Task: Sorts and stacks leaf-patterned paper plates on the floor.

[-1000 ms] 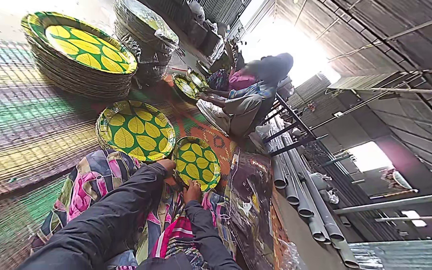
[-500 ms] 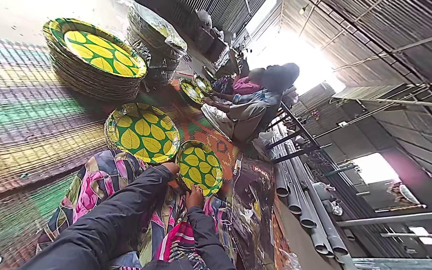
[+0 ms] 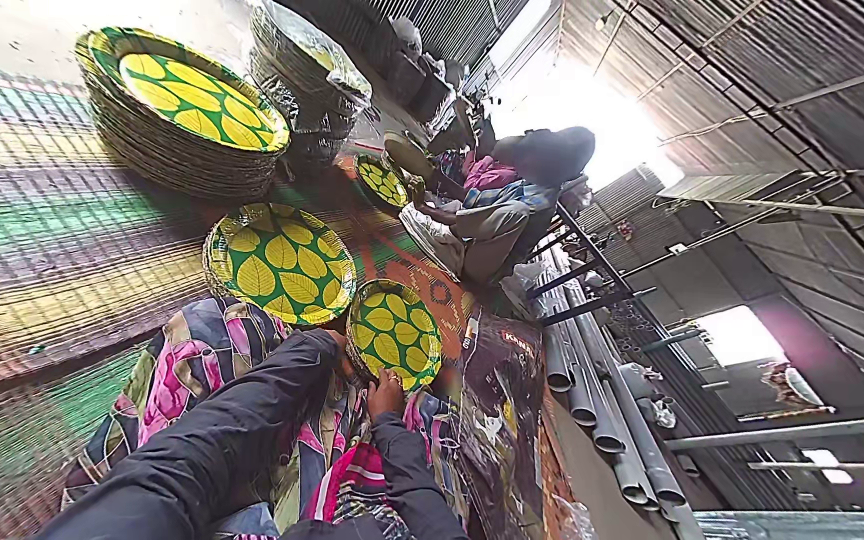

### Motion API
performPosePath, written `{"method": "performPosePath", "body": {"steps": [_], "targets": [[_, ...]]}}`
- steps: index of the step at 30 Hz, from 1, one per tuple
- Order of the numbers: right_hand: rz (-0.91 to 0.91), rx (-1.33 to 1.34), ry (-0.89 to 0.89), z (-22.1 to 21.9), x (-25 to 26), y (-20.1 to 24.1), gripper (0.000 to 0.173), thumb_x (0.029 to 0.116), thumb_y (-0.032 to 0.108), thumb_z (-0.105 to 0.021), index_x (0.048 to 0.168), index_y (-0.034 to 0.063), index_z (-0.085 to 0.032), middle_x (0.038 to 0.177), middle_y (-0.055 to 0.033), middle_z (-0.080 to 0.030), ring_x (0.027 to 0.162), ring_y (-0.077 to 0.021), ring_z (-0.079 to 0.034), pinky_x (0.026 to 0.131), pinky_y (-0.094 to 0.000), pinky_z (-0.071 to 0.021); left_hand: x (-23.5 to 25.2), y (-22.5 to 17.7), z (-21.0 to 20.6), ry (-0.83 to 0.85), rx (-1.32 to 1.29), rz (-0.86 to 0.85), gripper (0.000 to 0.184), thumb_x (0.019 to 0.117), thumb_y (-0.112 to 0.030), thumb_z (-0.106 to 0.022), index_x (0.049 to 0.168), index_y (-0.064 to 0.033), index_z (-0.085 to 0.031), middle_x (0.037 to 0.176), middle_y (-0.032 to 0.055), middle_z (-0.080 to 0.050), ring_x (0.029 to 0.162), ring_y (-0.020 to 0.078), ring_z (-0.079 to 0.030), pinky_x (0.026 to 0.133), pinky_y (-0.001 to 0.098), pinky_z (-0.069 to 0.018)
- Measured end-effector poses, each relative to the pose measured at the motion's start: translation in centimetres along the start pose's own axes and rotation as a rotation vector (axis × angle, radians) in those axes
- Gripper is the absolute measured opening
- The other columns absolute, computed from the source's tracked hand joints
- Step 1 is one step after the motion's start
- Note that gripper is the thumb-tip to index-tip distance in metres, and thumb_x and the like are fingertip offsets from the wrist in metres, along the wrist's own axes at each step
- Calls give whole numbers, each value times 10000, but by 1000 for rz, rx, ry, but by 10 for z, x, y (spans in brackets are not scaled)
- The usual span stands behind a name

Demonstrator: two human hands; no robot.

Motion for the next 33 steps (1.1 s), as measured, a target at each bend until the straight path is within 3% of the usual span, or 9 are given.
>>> {"method": "performPosePath", "body": {"steps": [3, 5, 8, 11, 16, 20, 23, 27, 33], "targets": [[-8, -2, 14, -1, 0, -1, 429, 1018, 168, -598, 1429, 44, -597, 1457, -227, -573, 1372, -372, -537, 1158, -492, -413, -45, -25, 8, 142, 62, 150, 471, 1086, -307, -544, 1433, 10, -559, 1478, 247, -550, 1397, 406, -514, 1145, 568, -394], [1, -30, 23, 2, -2, 3, 407, 1041, 192, -570, 1414, 36, -609, 1432, -232, -590, 1360, -371, -549, 1154, -488, -421, -22, -13, 7, 117, 22, 170, 485, 1056, -361, -594, 1359, 17, -612, 1403, 245, -609, 1334, 405, -574, 1088, 600, -450], [38, -156, 70, 10, -7, 13, 371, 1065, 173, -516, 1373, -4, -622, 1417, -237, -600, 1353, -375, -556, 1145, -487, -427, -1, -8, 29, -220, -121, 67, 316, 1065, -167, -520, 1265, 44, -643, 1283, 315, -644, 1236, 507, -607, 985, 703, -473], [88, -193, 43, 21, -15, 18, 331, 1042, 114, -527, 1313, -34, -648, 1374, -253, -624, 1322, -387, -581, 1119, -498, -450, -20, -8, 61, -623, -301, 10, 348, 1112, -183, -407, 1301, -13, -645, 1286, 253, -668, 1229, 442, -637, 1001, 636, -492], [184, -54, -377, 59, -25, 8, 330, 927, -98, -568, 1205, -32, -733, 1219, -271, -707, 1169, -460, -668, 1002, -569, -532, -33, 8, 68, -700, -372, 50, 347, 1104, -177, -435, 1342, -25, -636, 1335, 242, -649, 1284, 425, -606, 1063, 603, -468], [288, -41, -867, 128, -28, 8, 277, 860, -108, -606, 1076, -56, -771, 1047, -275, -752, 983, -481, -733, 839, -571, -591, -49, -27, 70, -1262, 0, -355, 533, 961, -266, -715, 1445, -82, -590, 1490, 217, -559, 1436, 411, -478, 1171, 645, -336], [540, -35, -972, 154, -29, 35, 260, 836, -84, -602, 1019, -38, -782, 1007, -216, -773, 961, -419, -750, 851, -517, -603, -69, -73, 55, -1469, 448, -489, 392, 1037, -193, -575, 1426, -177, -615, 1490, 90, -599, 1438, 292, -507, 1153, 662, -316], [513, 99, -866, 135, -7, 60, 336, 846, 13, -715, 1174, -53, -742, 1190, -271, -718, 1151, -488, -666, 1018, -580, -519, -67, -71, 56, -1335, 360, -298, 178, 922, 99, -592, 1010, 48, -738, 980, 206, -757, 991, 378, -752, 928, 576, -570], [112, -47, 63, 18, 7, 33, 565, 1056, 292, -556, 1523, -10, -459, 1563, -240, -464, 1480, -386, -412, 1251, -544, -253, -32, 27, 56, -511, -220, 445, 224, 1015, -6, -550, 1171, 73, -691, 1306, 303, -636, 1269, 497, -582, 963, 661, -502]]}}
Point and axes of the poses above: each hand's wrist, its own x-axis towards the middle knuckle, its own z-axis out of the back of the hand, y = z × x, the point moved 7 cm from there along x, towards the middle knuckle
